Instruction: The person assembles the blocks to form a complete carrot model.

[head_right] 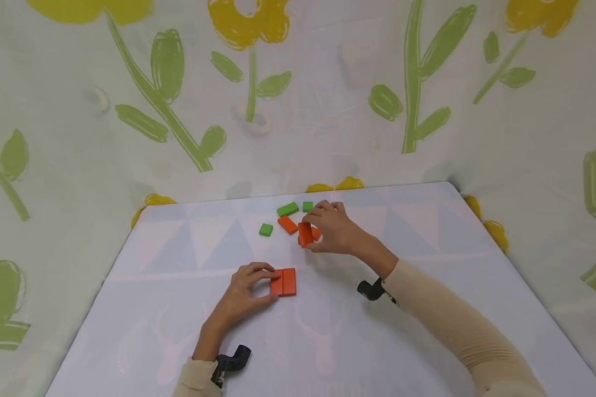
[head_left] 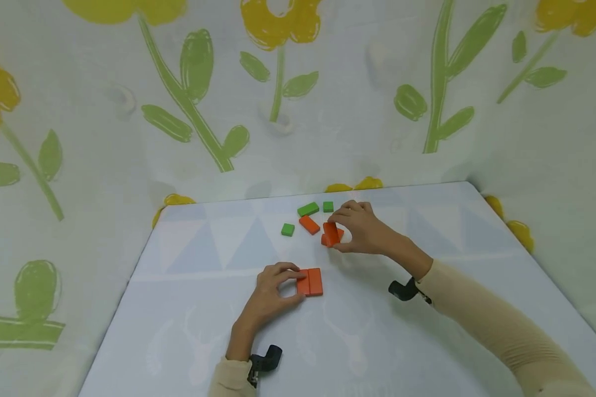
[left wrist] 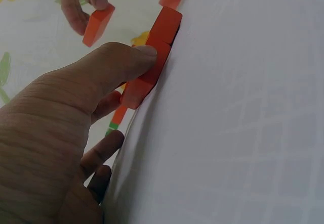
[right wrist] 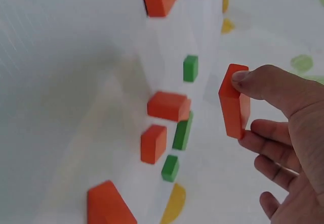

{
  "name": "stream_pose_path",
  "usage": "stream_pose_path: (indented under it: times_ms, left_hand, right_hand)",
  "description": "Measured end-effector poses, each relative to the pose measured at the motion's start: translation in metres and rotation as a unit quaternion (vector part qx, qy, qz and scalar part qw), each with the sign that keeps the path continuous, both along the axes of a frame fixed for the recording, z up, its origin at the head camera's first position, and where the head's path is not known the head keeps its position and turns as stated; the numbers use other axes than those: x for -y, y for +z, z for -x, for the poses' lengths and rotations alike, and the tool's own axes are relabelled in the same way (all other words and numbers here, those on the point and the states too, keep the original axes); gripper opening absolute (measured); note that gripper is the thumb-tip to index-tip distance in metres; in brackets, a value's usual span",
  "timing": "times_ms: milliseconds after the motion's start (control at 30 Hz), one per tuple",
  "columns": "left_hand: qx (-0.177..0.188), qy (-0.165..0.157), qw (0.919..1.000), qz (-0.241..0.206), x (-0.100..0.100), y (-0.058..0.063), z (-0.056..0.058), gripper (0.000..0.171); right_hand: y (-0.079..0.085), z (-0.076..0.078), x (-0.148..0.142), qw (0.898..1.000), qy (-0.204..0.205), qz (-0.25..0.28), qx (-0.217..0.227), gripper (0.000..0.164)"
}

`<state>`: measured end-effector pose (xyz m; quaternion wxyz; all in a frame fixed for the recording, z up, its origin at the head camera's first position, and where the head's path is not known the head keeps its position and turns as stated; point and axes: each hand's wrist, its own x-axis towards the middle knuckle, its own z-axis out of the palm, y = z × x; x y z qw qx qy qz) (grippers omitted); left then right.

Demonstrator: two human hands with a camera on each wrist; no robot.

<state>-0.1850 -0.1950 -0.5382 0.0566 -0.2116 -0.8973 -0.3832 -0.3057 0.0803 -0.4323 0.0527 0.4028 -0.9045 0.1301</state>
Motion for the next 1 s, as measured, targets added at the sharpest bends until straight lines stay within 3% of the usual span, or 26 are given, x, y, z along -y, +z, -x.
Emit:
stream_pose_path:
  times_ms: [267, 433, 700, 1000]
  left_hand:
    - [0.003, -0.002, 1.0000, 0.004, -0.002, -0.001, 0.002, 0.041]
    - [0.000, 0.003, 1.0000, 0.000, -0.002, 0.002, 0.000, 0.041]
    - [0.002, 0.006, 1.0000, 0.006, -0.002, 0.001, -0.001, 0.040]
    - [0.019, 0.007, 0.9998, 0.008, -0.002, 0.004, 0.000, 0.040]
  right_hand:
    - [-0.006, -0.043, -0.001, 1.000, -0.008, -0.025, 0.006, 0.060]
    - [-0.015, -0.059, 0.002, 0.999, -0.009, -0.043, 0.014, 0.063]
    - [-0.034, -0.069, 0.006, 0.999, 0.011, -0.047, 0.015, 0.055]
    - [-0.043, -0.071, 0.011, 0.998, 0.001, -0.068, 0.018, 0.056]
